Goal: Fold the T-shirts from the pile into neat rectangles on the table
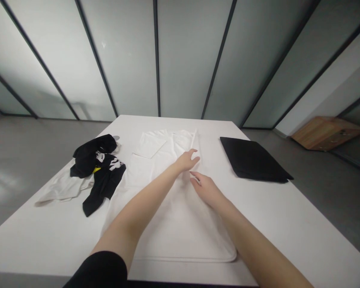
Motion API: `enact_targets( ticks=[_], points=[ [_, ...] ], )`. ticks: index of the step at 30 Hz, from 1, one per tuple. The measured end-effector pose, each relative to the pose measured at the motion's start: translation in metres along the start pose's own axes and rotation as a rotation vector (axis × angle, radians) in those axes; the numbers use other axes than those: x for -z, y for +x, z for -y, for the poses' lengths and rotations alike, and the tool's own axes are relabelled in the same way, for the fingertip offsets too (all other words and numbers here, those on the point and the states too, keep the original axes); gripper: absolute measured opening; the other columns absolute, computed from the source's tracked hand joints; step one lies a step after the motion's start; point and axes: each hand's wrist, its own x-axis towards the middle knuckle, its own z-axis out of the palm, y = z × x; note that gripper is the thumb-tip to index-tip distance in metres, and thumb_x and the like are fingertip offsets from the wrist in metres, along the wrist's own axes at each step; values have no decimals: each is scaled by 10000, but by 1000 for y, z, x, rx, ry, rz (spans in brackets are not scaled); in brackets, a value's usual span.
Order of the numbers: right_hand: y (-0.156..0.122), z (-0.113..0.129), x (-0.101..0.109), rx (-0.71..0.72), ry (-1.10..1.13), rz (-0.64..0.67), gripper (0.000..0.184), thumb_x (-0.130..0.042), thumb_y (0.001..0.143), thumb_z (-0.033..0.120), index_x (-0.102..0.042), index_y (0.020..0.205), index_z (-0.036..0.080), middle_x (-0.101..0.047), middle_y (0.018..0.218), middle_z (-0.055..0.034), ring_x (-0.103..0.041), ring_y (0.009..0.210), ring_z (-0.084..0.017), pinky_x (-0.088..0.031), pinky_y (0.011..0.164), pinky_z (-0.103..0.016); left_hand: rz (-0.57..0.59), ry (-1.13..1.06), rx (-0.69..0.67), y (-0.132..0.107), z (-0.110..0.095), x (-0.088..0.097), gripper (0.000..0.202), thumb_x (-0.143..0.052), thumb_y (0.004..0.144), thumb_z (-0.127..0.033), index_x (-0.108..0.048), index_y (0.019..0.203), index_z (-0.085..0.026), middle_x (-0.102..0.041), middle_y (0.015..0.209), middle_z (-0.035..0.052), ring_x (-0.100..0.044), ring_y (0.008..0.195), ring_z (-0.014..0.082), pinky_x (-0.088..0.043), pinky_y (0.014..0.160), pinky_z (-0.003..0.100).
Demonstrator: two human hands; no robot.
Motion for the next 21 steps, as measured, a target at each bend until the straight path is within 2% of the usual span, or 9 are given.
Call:
enact_targets(
  ticks=[2,5,8,12,16,21],
  points=[
    [-5,7,-9,3,-9,64,474,-486,1034,292,-697,1430,137,-755,1372,-154,-729,1208,-290,-520,1082,-408,-2,10,45,10,4,-4,477,-620,1029,-383,-614,1475,-210,-739,1377,109,-713,1216,260,-513,1112,369],
    [-17,12,-8,-53,-60,164,487,-548,1007,285,-679,1451,130,-809,1185,-147,-758,1036,-289,-546,949,-391,-63,-36,122,20,16,-9,388,-632,1010,-312,-698,1372,-186,-734,1402,117,-690,1270,256,-493,1139,359],
    [-24,13,-1,-123,-86,227,521,-608,973,259,-654,1475,128,-800,1172,-149,-744,1053,-280,-520,930,-359,-131,-167,164,25,28,-13,343,-655,980,-260,-748,1291,-148,-757,1351,141,-703,1235,253,-496,1122,354],
    [-24,16,2,-121,-39,227,493,-597,1000,268,-660,1470,132,-798,1131,-140,-737,1027,-268,-506,928,-358,-147,-464,180,31,39,-19,297,-738,922,-251,-792,1185,-124,-803,1201,150,-737,1097,247,-529,1039,353],
    [-23,16,-4,-78,37,180,481,-575,1019,292,-671,1469,149,-794,1183,-138,-722,1120,-276,-503,993,-382,-104,-784,211,35,43,-22,270,-804,883,-263,-796,1116,-126,-811,1018,102,-723,928,197,-538,939,322],
    [-24,11,-9,-53,72,212,490,-571,1011,298,-672,1473,167,-788,1223,-139,-717,1157,-280,-501,1028,-397,16,-1066,295,32,40,-17,422,-779,888,-175,-725,1300,-104,-683,737,-6,-590,644,99,-463,669,219]
  ],
)
